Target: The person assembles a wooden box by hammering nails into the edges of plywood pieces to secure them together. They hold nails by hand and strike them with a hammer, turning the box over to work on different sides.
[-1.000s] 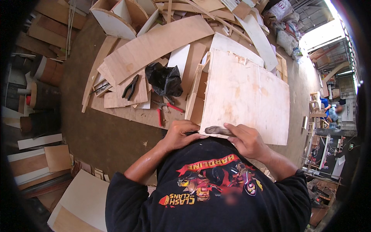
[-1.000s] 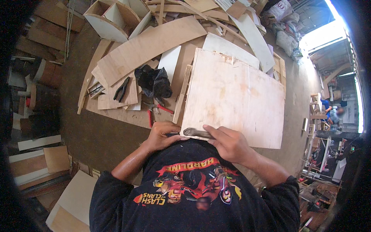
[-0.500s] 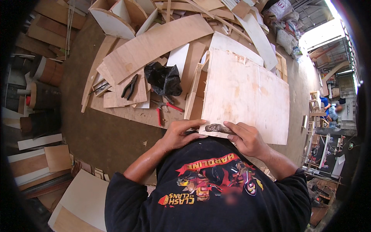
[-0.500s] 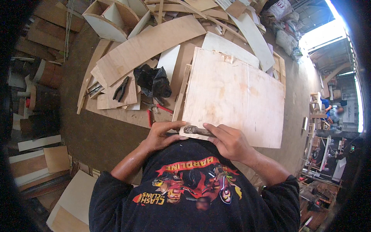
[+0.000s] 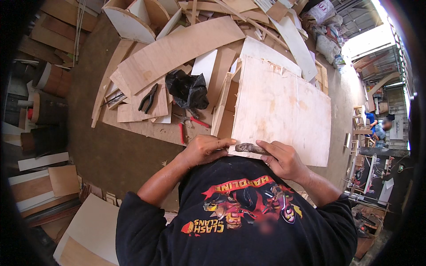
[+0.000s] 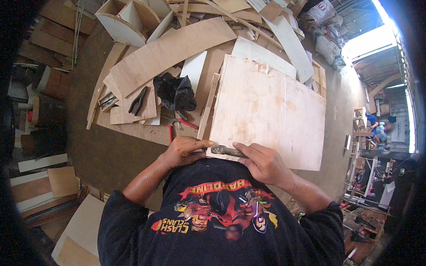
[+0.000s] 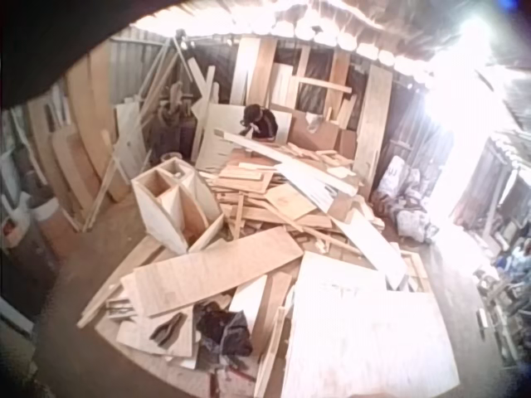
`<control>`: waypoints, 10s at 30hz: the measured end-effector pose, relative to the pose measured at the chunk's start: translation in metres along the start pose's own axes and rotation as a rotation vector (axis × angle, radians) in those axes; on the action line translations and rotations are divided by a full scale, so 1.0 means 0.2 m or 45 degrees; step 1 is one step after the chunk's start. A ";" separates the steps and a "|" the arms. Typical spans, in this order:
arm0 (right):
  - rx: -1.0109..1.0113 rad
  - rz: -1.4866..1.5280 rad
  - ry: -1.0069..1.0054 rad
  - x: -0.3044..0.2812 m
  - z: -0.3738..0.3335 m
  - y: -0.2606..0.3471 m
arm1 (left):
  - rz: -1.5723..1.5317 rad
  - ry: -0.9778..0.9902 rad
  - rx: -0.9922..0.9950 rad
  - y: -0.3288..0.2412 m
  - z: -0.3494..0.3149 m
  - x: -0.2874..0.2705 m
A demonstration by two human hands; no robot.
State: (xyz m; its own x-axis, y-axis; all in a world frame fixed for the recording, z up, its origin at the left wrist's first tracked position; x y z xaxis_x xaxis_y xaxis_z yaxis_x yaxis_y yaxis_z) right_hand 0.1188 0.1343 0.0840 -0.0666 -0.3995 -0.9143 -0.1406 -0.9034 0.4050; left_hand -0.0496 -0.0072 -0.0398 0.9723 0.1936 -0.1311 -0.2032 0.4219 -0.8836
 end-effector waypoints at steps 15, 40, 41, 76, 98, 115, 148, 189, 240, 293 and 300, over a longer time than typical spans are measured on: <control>0.019 -0.034 -0.005 0.02 -0.02 -0.01 | -0.004 0.099 -0.036 0.00 0.01 -0.01; 0.032 0.012 -0.041 0.03 -0.02 -0.03 | -0.051 0.098 0.013 0.01 0.03 -0.02; 0.029 0.013 -0.050 0.03 -0.02 -0.03 | -0.051 0.104 0.013 0.01 0.03 -0.02; -0.042 -0.105 -0.099 0.02 -0.06 0.02 | -0.080 -0.094 0.022 -0.02 0.02 0.01; -0.095 -0.224 -0.121 0.02 -0.04 0.03 | -0.069 -0.103 0.060 -0.03 0.02 0.01; -0.088 -0.251 -0.119 0.02 -0.04 0.04 | -0.060 -0.065 0.002 -0.03 0.02 0.01; -0.156 -0.258 -0.038 0.06 -0.02 0.01 | -0.127 -0.085 -0.039 -0.01 0.02 0.01; 0.676 -0.161 -0.450 0.04 0.05 -0.43 | 0.719 -0.497 -0.786 1.19 -0.04 -0.78; 0.912 -0.005 -0.405 -0.05 0.24 -0.86 | 0.572 -0.943 -0.769 1.13 0.05 -0.92; 0.273 0.187 -0.210 -0.06 0.35 -0.92 | -0.896 -1.418 -0.223 -0.22 0.02 0.22; 0.329 0.172 -0.100 -0.08 0.33 -0.86 | -0.353 -1.325 -0.066 -0.25 0.04 0.38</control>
State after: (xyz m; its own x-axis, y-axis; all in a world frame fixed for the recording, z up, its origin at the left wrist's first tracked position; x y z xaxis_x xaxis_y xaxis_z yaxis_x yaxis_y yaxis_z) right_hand 0.0780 0.3068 0.0300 -0.1765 -0.4910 -0.8531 -0.3716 -0.7693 0.5197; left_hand 0.0336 -0.0068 -0.0026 0.4031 0.7657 0.5013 0.0378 0.5333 -0.8451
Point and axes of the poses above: each hand's wrist, its own z-axis towards the middle knuckle, its own x-axis out of the palm, y = z × x, the point moved 6 cm from there along z, towards the middle knuckle, and after that the axes turned 15 degrees about -z, right-handed, at the moved point
